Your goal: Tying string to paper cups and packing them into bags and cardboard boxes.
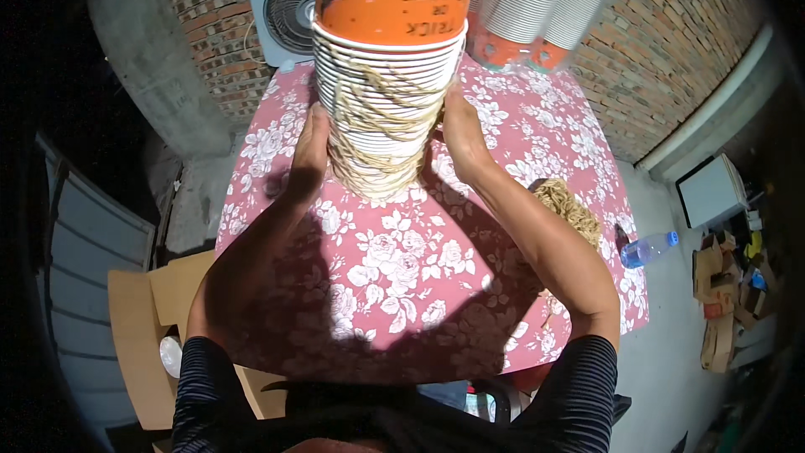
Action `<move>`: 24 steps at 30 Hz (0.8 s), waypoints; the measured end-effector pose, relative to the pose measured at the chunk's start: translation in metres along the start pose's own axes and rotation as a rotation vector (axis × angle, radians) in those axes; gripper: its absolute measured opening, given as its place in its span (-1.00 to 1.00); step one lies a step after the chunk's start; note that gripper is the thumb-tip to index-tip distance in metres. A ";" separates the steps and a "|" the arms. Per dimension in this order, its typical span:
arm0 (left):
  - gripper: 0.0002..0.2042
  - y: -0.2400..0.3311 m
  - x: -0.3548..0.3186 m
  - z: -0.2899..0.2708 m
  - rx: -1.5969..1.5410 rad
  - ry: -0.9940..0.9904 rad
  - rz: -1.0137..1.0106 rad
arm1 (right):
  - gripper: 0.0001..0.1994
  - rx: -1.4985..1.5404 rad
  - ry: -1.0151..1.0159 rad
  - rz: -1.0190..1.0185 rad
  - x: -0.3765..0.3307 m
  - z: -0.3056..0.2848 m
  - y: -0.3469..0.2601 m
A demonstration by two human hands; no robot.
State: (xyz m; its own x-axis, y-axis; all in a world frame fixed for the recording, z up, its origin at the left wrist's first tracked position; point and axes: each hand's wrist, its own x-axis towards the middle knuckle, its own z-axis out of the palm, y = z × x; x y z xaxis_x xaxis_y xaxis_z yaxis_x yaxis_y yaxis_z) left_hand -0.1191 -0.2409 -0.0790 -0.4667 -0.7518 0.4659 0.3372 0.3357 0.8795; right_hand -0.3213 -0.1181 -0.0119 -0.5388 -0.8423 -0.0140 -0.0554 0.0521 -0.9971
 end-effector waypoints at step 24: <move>-0.59 -0.075 -0.016 -0.079 1.049 0.416 0.411 | -0.49 -1.587 0.436 -0.853 0.287 -0.214 -0.213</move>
State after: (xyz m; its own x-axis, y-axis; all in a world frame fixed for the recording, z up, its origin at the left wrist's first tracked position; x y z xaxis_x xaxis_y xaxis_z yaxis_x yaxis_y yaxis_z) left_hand -0.0726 -0.2992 -0.1599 -0.1157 -0.5409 0.8331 -0.5212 0.7470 0.4126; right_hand -0.6435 -0.2562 0.2125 -0.0821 -0.7400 0.6675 -0.8950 0.3495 0.2773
